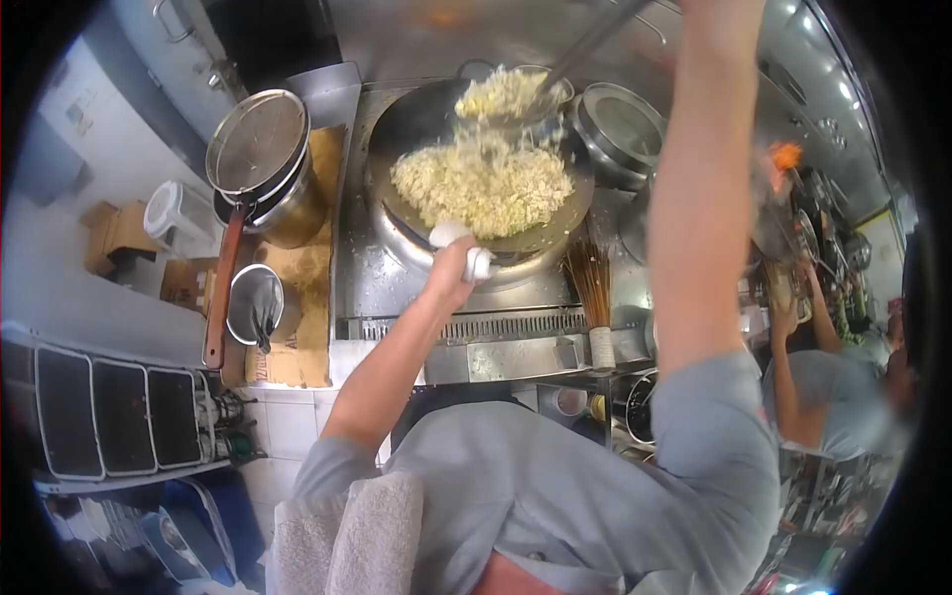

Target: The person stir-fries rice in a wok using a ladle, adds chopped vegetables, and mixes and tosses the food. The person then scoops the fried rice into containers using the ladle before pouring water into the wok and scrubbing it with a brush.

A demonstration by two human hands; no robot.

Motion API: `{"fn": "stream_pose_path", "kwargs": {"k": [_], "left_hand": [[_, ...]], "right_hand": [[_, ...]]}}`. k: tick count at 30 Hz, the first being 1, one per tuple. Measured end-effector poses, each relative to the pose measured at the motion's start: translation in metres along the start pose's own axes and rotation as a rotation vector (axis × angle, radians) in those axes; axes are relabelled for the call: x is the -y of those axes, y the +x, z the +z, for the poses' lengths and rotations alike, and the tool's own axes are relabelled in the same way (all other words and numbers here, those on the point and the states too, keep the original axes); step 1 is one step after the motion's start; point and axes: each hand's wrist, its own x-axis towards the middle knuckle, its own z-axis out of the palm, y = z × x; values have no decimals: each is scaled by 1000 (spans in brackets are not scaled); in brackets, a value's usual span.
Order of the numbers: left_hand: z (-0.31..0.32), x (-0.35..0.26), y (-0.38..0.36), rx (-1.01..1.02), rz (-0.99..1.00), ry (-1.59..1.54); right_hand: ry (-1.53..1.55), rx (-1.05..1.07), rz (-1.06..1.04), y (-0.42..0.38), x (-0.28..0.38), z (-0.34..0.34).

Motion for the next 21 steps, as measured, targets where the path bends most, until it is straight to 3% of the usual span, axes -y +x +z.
{"fn": "stream_pose_path", "kwargs": {"k": [3,6,8,9,11,12,15,17,19,20,21], "left_hand": [[-2,2,21,-27,0,-8],[2,-4,18,-21,-20,-6],[-2,-3,15,-14,-39,23],[-3,-5,16,-27,-72,38],[-4,-8,13,-43,-152,83],[-4,-8,15,-61,-171,148],[-7,-15,9,-17,-267,192],[-5,-14,14,7,-235,176],[-9,-12,15,17,-238,164],[-12,-10,15,-3,-247,178],[-10,-11,17,-13,-245,194]], "right_hand": [[-98,38,104,-86,-75,-11],[0,196,268,-82,-115,-17],[-285,245,222,-51,-76,-16],[64,369,328,-26,-83,-34],[-217,149,169,-69,-93,-51],[-292,180,40,-76,-125,-55],[-88,249,179,-64,-133,-31],[136,281,212,-14,-121,-14],[471,475,169,68,-164,-50],[103,180,138,23,-131,-22],[-764,-255,34,-21,-153,5]]}}
